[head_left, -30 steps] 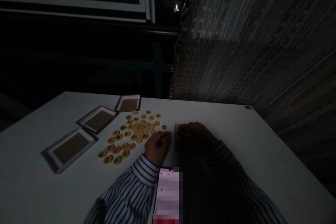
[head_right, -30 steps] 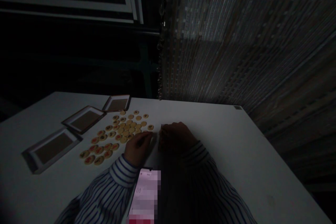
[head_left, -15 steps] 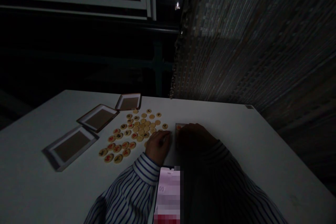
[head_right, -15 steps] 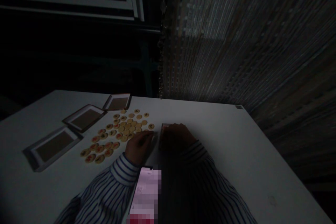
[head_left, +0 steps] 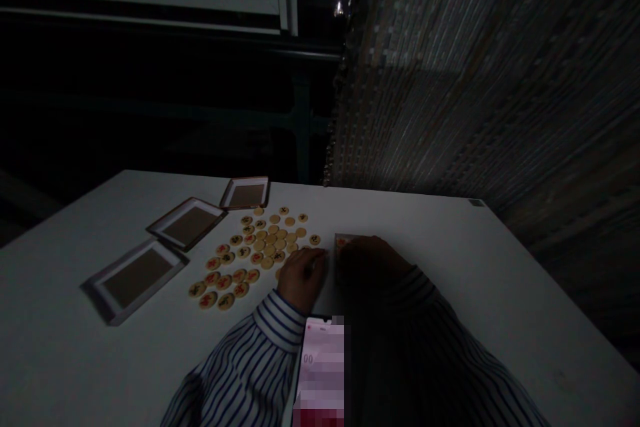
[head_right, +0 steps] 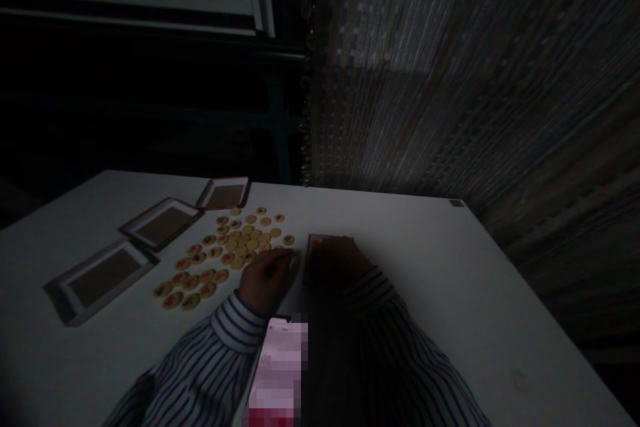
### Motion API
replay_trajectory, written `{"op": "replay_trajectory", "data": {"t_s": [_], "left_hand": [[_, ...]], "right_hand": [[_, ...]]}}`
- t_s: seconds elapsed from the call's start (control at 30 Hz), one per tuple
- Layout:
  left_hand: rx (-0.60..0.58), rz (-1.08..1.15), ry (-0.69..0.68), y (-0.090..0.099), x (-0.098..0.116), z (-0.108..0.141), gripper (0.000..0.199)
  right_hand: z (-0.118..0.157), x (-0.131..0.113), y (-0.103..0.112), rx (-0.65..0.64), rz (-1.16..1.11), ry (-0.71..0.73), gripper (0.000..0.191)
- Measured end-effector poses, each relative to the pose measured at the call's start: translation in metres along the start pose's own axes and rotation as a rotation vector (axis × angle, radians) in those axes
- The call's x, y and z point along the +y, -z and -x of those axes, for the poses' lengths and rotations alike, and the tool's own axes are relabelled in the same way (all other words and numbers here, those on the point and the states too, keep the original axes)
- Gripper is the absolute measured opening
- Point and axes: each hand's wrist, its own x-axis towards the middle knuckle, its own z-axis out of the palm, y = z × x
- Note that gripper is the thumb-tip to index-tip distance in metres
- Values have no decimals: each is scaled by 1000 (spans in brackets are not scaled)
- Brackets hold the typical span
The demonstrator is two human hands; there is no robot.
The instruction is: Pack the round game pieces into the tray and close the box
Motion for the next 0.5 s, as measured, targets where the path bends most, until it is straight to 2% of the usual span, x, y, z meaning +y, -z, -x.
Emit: {"op": "replay_trajectory", "data": {"t_s": [0.5], "left_hand": [[-2, 20, 9, -1, -1, 1, 18]], "right_hand": [[2, 0, 4, -22, -25, 58, 29]]}}
